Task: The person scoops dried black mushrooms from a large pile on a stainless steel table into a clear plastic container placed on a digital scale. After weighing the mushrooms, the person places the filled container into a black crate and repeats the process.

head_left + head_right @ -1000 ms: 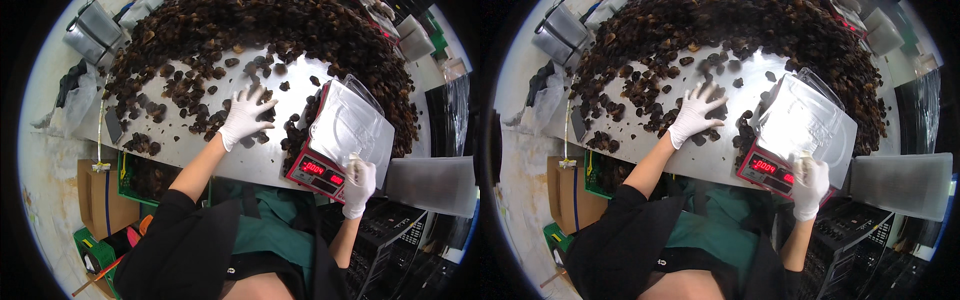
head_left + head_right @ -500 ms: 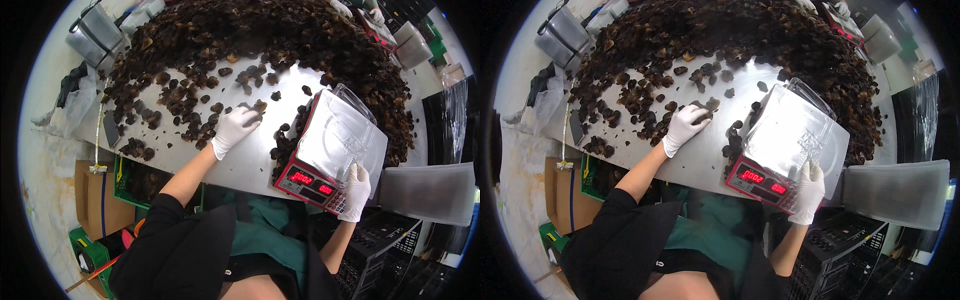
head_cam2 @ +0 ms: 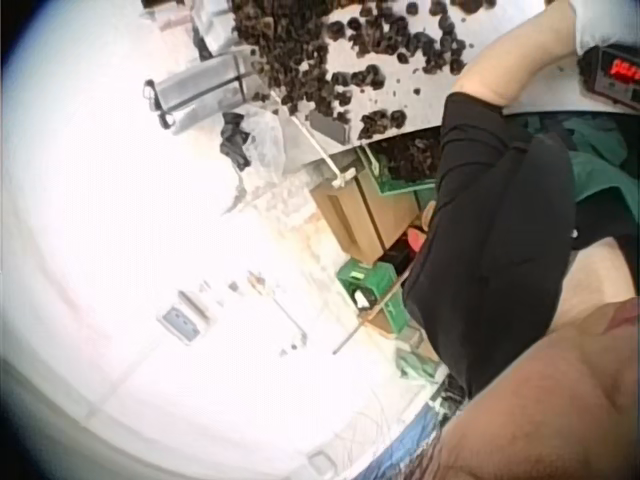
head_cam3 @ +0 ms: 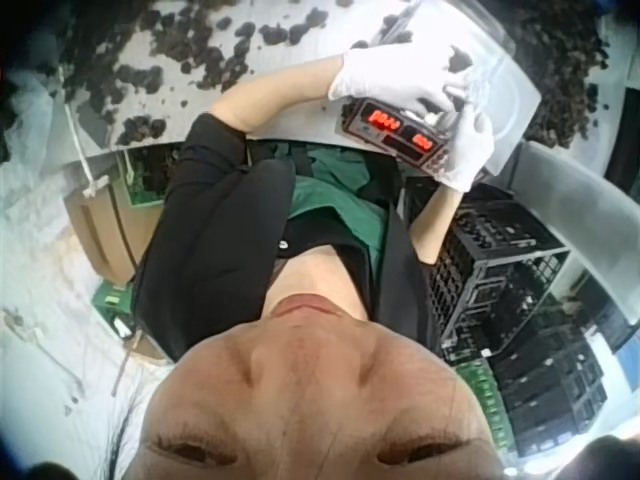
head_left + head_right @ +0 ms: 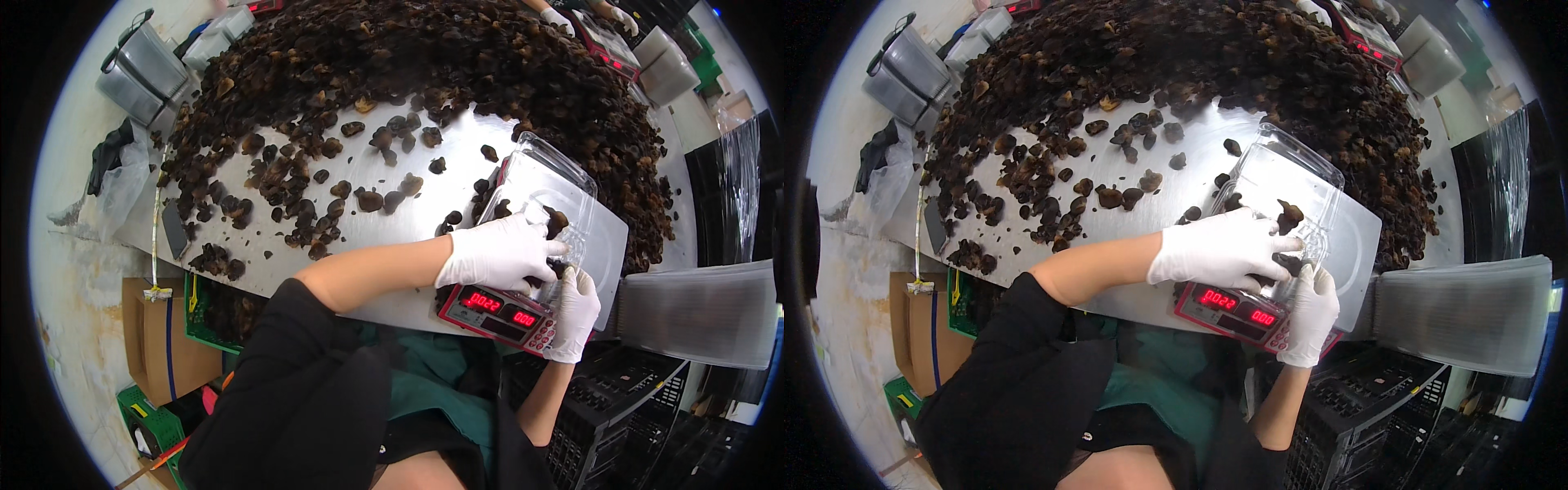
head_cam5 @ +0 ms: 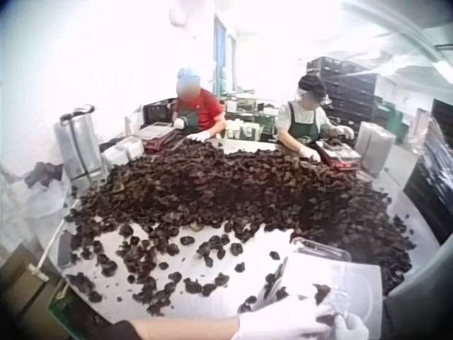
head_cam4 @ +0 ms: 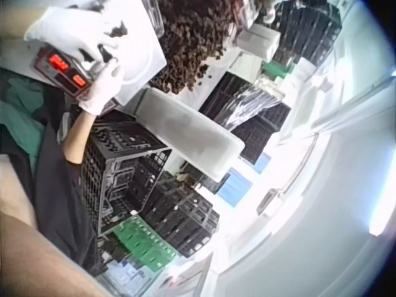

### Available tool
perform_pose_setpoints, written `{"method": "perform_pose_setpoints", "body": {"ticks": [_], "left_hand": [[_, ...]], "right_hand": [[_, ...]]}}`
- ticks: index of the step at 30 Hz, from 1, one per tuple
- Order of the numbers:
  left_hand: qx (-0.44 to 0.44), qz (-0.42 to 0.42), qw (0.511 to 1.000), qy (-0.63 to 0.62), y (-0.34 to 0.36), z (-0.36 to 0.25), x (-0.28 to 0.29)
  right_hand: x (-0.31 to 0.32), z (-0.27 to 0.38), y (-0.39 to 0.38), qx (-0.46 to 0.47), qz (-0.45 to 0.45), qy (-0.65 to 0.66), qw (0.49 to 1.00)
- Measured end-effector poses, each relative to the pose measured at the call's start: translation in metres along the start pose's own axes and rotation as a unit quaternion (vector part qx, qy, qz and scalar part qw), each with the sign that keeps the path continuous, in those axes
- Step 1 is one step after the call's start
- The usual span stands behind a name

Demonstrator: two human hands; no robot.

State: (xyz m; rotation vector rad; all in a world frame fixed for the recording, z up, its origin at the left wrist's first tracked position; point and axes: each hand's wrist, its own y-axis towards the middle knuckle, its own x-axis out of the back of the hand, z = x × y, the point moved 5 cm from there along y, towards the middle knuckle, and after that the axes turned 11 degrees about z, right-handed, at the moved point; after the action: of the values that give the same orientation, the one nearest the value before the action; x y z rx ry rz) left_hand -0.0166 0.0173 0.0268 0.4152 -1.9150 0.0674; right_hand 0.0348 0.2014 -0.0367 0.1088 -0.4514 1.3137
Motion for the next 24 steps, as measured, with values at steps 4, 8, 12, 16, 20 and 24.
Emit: {"method": "perform_pose_setpoints", "body": {"ticks": [4,8,12,16,20,24], "left_hand": [[-0.034,-0.127,0.985,-0.109,-0.031,0.023,0.042],[0.333,-0.269,0.904,0.01,-0.142,0.17,0.03],[0.503,-0.149,0.836,0.162,-0.231,0.259,-0.03],[0.368,-0.094,0.924,-0.049,-0.172,0.214,-0.052],[0.349,-0.047,0.923,0.154,-0.17,0.117,-0.064],[0.36,-0.088,0.908,0.197,-0.189,0.1,-0.075]], "right_hand": [[0.003,0.002,-0.001,-0.026,0.003,-0.001,1.0],[0.002,0.016,-0.009,-0.06,0.015,0.014,0.998],[-0.001,0.003,-0.004,-0.006,0.003,0.003,1.0],[0.009,-0.004,-0.003,0.024,-0.019,-0.063,0.998],[0.014,-0.018,-0.003,0.033,-0.022,-0.052,0.998],[0.018,-0.002,-0.01,0.029,-0.068,-0.062,0.995]]}}
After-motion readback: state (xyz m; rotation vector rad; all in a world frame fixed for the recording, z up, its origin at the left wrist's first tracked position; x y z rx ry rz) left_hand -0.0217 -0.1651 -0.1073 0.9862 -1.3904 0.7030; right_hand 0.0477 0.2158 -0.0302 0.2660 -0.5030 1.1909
